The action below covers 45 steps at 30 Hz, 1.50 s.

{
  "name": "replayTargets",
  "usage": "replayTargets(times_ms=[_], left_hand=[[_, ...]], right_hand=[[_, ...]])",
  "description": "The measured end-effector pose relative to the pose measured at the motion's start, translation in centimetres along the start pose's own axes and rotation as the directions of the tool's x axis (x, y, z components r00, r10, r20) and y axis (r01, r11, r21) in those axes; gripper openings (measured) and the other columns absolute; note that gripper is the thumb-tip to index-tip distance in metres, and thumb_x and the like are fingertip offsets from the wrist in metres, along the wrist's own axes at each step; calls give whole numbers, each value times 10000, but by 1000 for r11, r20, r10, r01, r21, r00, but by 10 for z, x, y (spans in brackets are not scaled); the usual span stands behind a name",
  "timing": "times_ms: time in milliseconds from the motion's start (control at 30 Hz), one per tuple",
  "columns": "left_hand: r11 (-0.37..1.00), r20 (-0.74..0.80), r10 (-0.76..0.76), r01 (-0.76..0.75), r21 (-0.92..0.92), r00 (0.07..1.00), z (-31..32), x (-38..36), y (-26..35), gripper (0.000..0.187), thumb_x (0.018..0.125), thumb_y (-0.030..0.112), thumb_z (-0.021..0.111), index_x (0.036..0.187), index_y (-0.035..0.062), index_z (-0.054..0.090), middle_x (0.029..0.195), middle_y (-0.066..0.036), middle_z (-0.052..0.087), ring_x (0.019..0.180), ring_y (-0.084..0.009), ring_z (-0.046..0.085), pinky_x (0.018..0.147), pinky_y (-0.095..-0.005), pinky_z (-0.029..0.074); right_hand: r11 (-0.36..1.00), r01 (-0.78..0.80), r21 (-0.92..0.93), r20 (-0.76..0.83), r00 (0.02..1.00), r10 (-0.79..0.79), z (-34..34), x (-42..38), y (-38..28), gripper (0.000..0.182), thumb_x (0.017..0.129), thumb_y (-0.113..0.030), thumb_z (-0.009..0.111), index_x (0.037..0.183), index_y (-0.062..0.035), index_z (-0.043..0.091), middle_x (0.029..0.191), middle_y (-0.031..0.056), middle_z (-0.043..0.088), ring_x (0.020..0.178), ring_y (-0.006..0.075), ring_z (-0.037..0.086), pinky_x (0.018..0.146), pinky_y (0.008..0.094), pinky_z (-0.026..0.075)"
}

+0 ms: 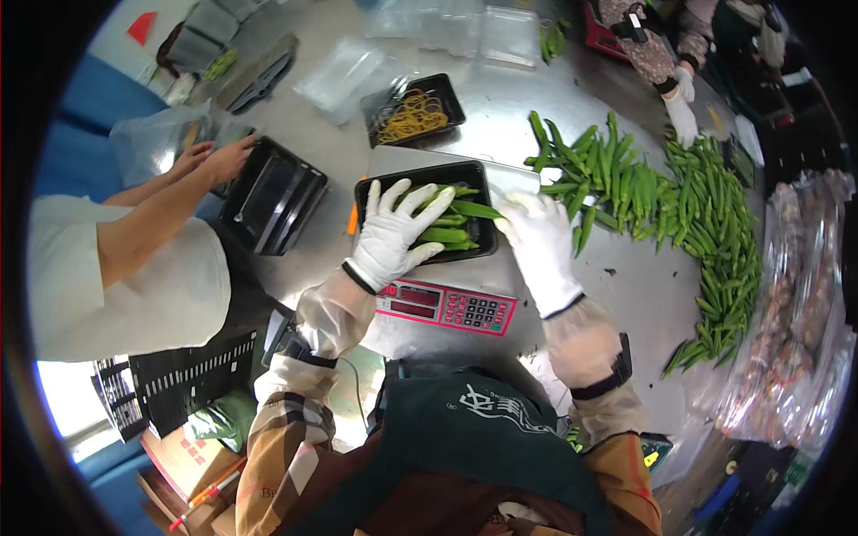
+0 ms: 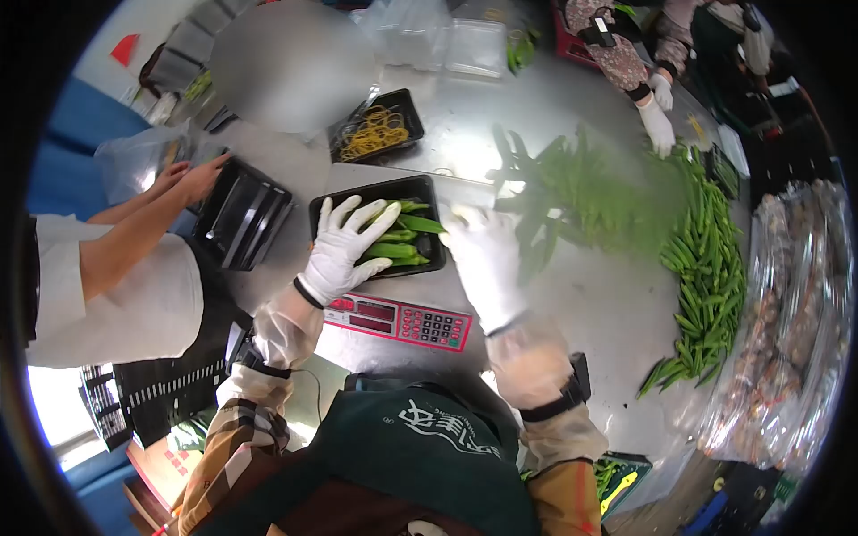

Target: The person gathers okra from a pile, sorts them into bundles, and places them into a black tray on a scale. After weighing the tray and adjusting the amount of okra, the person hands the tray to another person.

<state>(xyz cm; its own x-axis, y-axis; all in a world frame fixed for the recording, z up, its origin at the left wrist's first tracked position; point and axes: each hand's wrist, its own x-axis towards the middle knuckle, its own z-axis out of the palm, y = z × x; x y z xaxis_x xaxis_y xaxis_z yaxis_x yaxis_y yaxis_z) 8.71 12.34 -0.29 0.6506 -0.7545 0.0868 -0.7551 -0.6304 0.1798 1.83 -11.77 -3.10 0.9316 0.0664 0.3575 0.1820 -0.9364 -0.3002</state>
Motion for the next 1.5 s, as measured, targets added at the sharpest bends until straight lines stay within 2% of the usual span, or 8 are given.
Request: replayTargets(times_ms=[167,400,500,700,1133,1233,1367,1500], left_hand=[[1000,70,7,-8,1,998,1,4,2,670,859,515,601,1455,242,458,1358,-112,544,1193,-402,487,1007,-658,304],[996,-13,94,-94,4,995,11,10,21,625,872,463,620,1419,185,503,1312,-116,575,1163,-367,508,1019,-607,321],[970,-127,234,-224,91,964,7,22,36,462,865,37,660,1297,-40,516,1227,-193,593,1036,-249,626,889,-357,525],[993,52,22,-16,-116,998,36,24,35,714,847,490,648,1491,301,405,1451,-48,477,1295,-369,422,1098,-652,214],[980,50,-29,38,-198,998,25,34,45,715,807,311,725,1460,181,462,1421,-101,501,1262,-380,445,1080,-489,319],[978,14,-20,23,-207,1000,25,35,46,706,810,305,731,1453,175,471,1408,-103,516,1249,-380,458,1075,-470,329],[972,-4,-28,26,-234,1000,25,30,44,727,799,322,749,1452,166,470,1417,-108,513,1258,-384,457,1076,-474,326],[942,-58,-50,28,-334,997,25,28,42,709,817,315,745,1440,113,473,1388,-169,531,1271,-397,460,1093,-484,306]], right_hand=[[422,-733,534,269,620,737,-123,-118,30,248,886,-82,688,1115,9,712,1040,92,729,914,134,639,824,284,493],[51,-828,-558,256,-114,960,-321,-469,99,257,833,-138,746,1028,27,708,869,107,713,834,163,660,793,335,508],[212,-913,-349,132,176,976,-306,-487,109,386,819,-165,762,1121,55,665,949,156,720,908,211,676,860,366,518],[585,-771,250,72,618,783,-147,-243,178,318,913,-80,647,1208,39,649,1185,141,692,1079,170,642,949,281,481],[449,-859,-247,317,366,875,-5,-31,289,608,694,-202,784,1252,-49,594,1186,232,612,1081,371,617,975,430,485],[597,-772,-218,39,605,795,21,-102,273,498,709,-167,761,1157,-17,606,1022,192,679,986,356,655,896,391,524],[-181,-545,818,450,413,792,-44,-134,231,386,913,-163,622,1272,-32,574,1031,60,683,879,169,644,710,303,537],[-633,-137,762,454,810,371,-87,-149,188,669,913,-276,580,1485,-30,335,1299,116,586,1066,238,626,800,449,576]])
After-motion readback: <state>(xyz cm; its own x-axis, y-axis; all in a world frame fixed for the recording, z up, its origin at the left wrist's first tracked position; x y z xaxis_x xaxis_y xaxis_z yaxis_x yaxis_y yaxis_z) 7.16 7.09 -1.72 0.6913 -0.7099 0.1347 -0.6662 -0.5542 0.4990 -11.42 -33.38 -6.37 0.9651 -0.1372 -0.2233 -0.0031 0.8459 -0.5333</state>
